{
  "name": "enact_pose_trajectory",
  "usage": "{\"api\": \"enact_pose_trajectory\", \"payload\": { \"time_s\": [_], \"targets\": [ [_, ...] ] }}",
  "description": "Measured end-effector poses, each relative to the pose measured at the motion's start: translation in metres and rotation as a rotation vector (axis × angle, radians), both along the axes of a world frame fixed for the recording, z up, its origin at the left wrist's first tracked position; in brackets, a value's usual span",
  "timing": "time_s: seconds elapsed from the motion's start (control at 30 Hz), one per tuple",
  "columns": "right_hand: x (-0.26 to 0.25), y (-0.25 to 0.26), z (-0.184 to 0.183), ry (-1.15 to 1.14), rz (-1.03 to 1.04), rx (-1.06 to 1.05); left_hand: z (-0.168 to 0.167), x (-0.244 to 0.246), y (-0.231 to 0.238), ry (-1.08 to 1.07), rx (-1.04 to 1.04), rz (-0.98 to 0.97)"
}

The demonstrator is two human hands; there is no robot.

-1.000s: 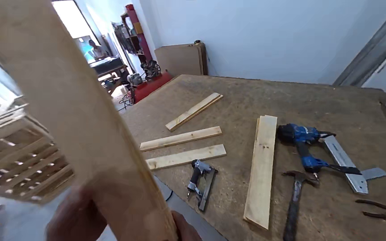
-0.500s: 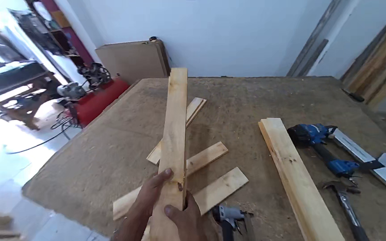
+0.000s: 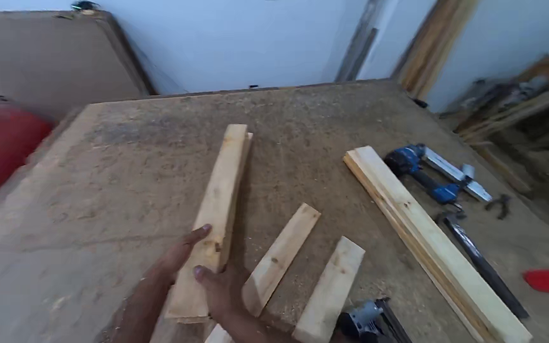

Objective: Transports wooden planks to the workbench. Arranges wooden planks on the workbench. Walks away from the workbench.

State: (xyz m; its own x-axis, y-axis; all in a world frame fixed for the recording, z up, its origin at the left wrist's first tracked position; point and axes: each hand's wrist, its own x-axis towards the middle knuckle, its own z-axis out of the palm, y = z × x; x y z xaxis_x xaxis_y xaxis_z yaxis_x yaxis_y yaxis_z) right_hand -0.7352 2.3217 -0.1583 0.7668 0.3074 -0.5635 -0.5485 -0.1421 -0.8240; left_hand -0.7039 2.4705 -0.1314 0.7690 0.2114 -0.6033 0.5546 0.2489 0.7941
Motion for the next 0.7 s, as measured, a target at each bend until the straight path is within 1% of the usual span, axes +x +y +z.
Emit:
{"api": "enact_pose_trajectory", "payload": {
  "time_s": [0.1, 0.17, 0.23, 0.3, 0.33, 0.4, 0.47, 0.53, 0.57, 0.63, 0.7],
  "targets": [
    [0.022, 0.013, 0.013, -0.089, 0.21, -0.222, -0.004, 0.018, 0.024, 0.03, 0.016, -0.052],
    [0.037, 0.019, 0.026, -0.169, 0.373, -0.365, -0.007, 0.028, 0.037, 0.071, 0.08, -0.064],
    [0.048, 0.023, 0.028, -0.232, 0.509, -0.458, -0.02, 0.032, 0.046, 0.109, 0.228, -0.07],
    [0.048, 0.026, 0.014, -0.343, 0.618, -0.547, -0.043, 0.032, 0.055, 0.143, 0.41, -0.072],
    [0.045, 0.026, 0.004, -0.382, 0.645, -0.528, -0.052, 0.032, 0.058, 0.163, 0.48, -0.078],
    [0.036, 0.013, -0.013, -0.413, 0.643, -0.386, -0.06, 0.035, 0.061, 0.186, 0.56, -0.095],
    [0.024, -0.02, -0.024, -0.432, 0.595, -0.205, -0.058, 0.035, 0.057, 0.197, 0.57, -0.106],
    [0.012, -0.074, -0.028, -0.475, 0.557, -0.148, -0.06, 0.034, 0.055, 0.166, 0.601, -0.084],
    [0.007, -0.106, -0.03, -0.482, 0.532, -0.159, -0.063, 0.034, 0.055, 0.136, 0.641, -0.076],
    [-0.003, -0.175, -0.035, -0.523, 0.414, -0.229, -0.065, 0.032, 0.054, 0.033, 0.822, -0.017],
    [-0.008, -0.246, -0.033, -0.53, 0.275, -0.362, -0.047, 0.021, 0.041, -0.085, 1.033, 0.005]
  ]
}}
